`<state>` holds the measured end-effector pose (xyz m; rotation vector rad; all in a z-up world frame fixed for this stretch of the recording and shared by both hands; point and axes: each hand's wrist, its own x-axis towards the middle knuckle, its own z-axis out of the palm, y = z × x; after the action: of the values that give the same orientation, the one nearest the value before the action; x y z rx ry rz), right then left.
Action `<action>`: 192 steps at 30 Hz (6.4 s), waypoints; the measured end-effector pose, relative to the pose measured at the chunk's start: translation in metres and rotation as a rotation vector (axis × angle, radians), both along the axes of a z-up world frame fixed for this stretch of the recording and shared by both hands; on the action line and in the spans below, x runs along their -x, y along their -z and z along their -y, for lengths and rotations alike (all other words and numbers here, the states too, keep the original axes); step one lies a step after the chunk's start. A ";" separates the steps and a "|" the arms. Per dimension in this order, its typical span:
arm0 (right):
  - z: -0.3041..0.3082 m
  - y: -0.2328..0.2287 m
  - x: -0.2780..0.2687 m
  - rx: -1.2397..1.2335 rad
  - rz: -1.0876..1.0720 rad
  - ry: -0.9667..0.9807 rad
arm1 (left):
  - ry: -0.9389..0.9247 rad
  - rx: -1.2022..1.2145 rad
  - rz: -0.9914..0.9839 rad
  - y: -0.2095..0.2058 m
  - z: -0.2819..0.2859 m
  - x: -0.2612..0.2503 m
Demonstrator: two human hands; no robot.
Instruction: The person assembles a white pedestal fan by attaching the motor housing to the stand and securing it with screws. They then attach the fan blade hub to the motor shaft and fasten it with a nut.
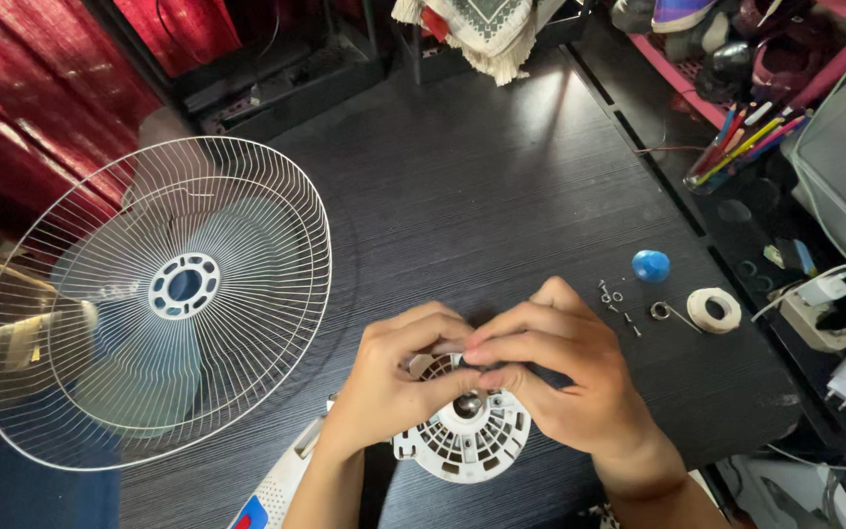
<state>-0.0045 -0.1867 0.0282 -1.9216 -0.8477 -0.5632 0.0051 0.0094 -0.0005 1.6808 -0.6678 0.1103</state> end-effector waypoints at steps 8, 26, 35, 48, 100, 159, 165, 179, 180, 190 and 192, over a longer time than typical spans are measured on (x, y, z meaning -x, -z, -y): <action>-0.006 -0.001 -0.005 0.034 -0.021 -0.016 | -0.034 0.039 0.011 -0.002 -0.001 -0.001; 0.009 0.003 -0.002 0.047 -0.041 -0.044 | 0.222 -0.410 0.092 0.004 -0.015 -0.006; 0.004 0.000 -0.004 0.021 0.051 0.014 | 0.257 -0.732 -0.315 0.021 -0.007 -0.012; 0.099 0.028 -0.002 -0.621 -0.123 0.257 | 0.205 -0.775 -0.222 0.018 -0.006 -0.007; 0.061 0.100 0.004 0.318 -0.007 -0.238 | 0.208 -0.799 -0.316 0.006 0.000 -0.005; 0.049 0.059 0.016 0.593 -0.162 -0.092 | 0.204 -0.812 -0.299 0.008 -0.002 -0.006; 0.069 0.074 0.018 0.180 0.125 0.065 | 0.197 -0.792 -0.303 0.007 -0.001 -0.006; 0.062 0.087 0.019 -0.733 -0.362 -0.645 | 0.212 -0.826 -0.303 0.009 0.000 -0.007; 0.061 0.087 0.017 -0.718 -0.330 -0.665 | 0.212 -0.827 -0.297 0.009 0.000 -0.007; 0.020 0.066 0.014 -0.398 -0.220 -0.499 | 0.209 -0.755 -0.263 0.009 -0.003 -0.006; 0.015 0.058 0.017 -0.308 -0.307 -0.488 | 0.203 -0.750 -0.265 0.009 -0.003 -0.005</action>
<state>-0.0218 -0.2019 -0.0302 -1.4050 -0.9247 -0.0907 0.0105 0.0126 -0.0097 2.2678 -0.7185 -0.5637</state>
